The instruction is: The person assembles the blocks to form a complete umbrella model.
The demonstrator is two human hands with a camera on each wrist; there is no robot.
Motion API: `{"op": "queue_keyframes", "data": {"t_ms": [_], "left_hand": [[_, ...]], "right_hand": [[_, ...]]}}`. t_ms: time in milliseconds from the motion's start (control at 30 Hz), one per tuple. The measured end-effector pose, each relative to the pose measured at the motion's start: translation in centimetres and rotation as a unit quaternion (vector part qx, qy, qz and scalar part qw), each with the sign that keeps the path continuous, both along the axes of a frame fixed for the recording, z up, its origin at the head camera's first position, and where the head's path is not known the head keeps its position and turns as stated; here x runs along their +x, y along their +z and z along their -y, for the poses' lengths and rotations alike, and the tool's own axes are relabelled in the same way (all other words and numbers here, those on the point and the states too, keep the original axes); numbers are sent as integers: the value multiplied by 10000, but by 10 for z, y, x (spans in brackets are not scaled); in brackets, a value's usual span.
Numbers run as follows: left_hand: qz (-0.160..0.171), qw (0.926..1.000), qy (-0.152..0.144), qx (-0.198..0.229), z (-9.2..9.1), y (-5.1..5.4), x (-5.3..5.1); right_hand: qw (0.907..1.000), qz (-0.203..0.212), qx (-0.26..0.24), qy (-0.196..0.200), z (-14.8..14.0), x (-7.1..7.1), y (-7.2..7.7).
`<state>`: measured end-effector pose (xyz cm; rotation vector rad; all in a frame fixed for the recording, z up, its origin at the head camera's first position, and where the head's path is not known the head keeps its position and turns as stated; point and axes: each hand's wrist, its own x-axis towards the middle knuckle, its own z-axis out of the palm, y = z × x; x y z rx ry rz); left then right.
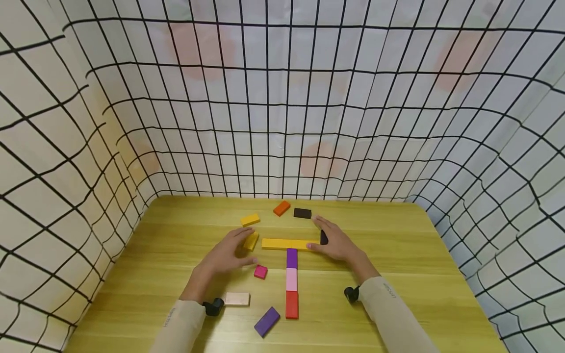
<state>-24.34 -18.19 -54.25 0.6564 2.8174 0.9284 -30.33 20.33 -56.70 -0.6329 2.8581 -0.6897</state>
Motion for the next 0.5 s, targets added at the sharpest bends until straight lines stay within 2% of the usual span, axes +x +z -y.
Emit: {"op": "queue_keyframes", "data": {"t_ms": [133,500], "left_hand": [[29,9999,84,115,6,-6,-3],[-189,9989,-66,413,10,-11,-7]], "right_hand": [[10000,10,-57,-36,-1,1,1],[9998,3,-214,-22,2,4,5]]}}
